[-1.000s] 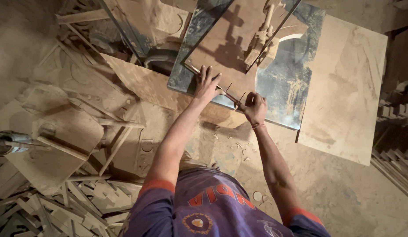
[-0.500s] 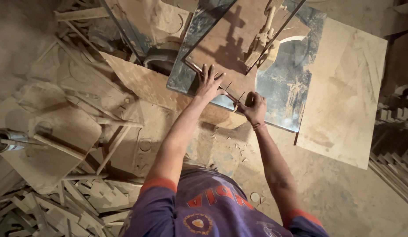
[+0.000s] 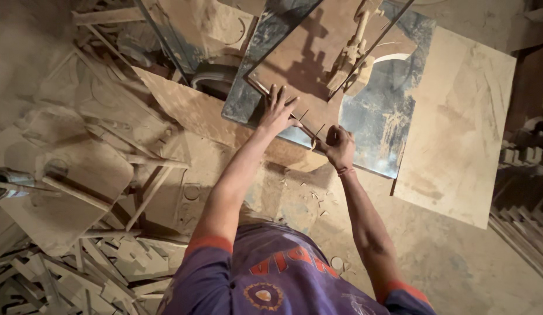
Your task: The person marks measurement lines on a curved plywood piece using a pencil and a ruler, then feeds the plywood into a bandsaw to cut along the marked line. They remove the cut piece, set the offcut aside, and handle the cut curved wood piece.
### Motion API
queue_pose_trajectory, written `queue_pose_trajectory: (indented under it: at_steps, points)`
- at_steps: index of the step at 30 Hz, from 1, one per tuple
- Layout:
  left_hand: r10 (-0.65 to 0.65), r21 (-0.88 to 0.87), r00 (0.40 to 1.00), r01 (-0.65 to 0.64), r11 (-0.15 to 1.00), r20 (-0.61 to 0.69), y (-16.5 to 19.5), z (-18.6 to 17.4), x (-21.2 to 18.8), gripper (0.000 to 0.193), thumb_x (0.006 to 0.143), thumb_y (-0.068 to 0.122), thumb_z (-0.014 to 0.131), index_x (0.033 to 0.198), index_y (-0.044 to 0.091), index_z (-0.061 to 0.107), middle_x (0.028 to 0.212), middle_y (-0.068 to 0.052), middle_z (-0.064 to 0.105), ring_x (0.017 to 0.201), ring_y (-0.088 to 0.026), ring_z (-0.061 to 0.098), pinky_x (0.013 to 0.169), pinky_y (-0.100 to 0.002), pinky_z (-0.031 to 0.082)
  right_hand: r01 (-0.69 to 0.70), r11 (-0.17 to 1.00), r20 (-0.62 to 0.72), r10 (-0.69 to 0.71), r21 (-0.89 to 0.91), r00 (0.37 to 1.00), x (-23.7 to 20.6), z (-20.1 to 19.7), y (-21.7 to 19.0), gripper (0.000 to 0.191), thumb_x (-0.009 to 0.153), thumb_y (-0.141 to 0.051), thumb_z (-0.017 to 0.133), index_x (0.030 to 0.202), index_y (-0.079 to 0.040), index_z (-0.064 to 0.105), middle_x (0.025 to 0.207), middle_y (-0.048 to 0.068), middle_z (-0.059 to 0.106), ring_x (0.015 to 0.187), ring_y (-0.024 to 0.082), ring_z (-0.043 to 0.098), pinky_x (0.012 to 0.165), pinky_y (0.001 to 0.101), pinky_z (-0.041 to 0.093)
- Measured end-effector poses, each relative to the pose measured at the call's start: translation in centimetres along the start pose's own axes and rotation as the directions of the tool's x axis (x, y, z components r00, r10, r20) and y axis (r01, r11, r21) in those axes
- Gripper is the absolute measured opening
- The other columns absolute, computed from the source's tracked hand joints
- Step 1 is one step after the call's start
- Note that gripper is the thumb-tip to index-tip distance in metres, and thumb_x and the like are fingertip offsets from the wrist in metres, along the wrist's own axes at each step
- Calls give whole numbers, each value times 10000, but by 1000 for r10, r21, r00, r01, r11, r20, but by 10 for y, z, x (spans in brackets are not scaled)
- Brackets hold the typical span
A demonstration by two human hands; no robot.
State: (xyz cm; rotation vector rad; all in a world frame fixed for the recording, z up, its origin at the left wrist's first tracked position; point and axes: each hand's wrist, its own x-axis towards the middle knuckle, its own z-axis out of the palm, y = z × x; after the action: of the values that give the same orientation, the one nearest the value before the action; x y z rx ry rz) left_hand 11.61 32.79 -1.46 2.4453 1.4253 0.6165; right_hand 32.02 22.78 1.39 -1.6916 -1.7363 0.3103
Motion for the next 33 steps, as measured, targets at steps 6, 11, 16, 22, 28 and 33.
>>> queue_pose_trajectory:
  at_steps: [6, 11, 16, 22, 28, 33]
  points:
    - [-46, -11, 996, 47, 999, 82, -3, -6, 11, 962, 676, 607, 858, 1510, 275, 513, 1659, -249, 173, 1521, -536, 23, 1161, -759, 180, -58, 998, 19, 58, 23, 998, 7, 0, -2, 377, 677, -232, 905, 837, -26, 632, 822, 111, 635, 844, 330, 551, 760, 436, 486]
    - [-32, -13, 994, 34, 999, 104, -5, -8, 14, 942, 704, 585, 856, 1520, 271, 504, 1659, -243, 166, 1524, -534, 7, 1164, -758, 179, -54, 921, 32, 45, 387, 998, 7, -5, 15, 460, 787, -130, 771, 1217, -1, 670, 1040, 115, 694, 934, 228, 687, 860, 356, 558]
    - [-35, -1, 994, 35, 999, 105, -5, -9, 18, 951, 698, 581, 851, 1527, 276, 497, 1669, -239, 155, 1529, -530, -7, 1181, -739, 180, -145, 886, 60, 132, 440, 989, 16, 0, 27, 331, 915, -36, 633, 1235, 10, 701, 1073, 133, 770, 980, 183, 735, 907, 321, 579]
    - [-53, 22, 990, 50, 999, 129, -4, -12, 21, 965, 699, 616, 844, 1530, 288, 480, 1672, -238, 121, 1525, -519, -17, 1181, -741, 171, -167, 874, 47, 164, 456, 985, 22, 0, 26, 277, 937, -54, 679, 1204, 10, 718, 1106, 140, 774, 1020, 180, 739, 924, 313, 568]
    - [-61, 33, 985, 57, 998, 162, -3, -11, 26, 973, 696, 637, 820, 1538, 294, 474, 1682, -228, 114, 1531, -507, -12, 1159, -751, 188, -215, 847, 63, 211, 487, 975, 25, 0, 25, 282, 928, -49, 681, 1198, 27, 710, 1099, 163, 771, 996, 190, 739, 911, 309, 576]
    - [-43, 41, 991, 38, 998, 128, -4, -12, 30, 969, 696, 652, 818, 1530, 286, 484, 1670, -244, 148, 1528, -526, 16, 1173, -740, 204, -250, 831, 64, 252, 497, 966, 28, -1, 25, 273, 919, -49, 691, 1179, 31, 719, 1087, 166, 775, 989, 191, 743, 904, 307, 576]
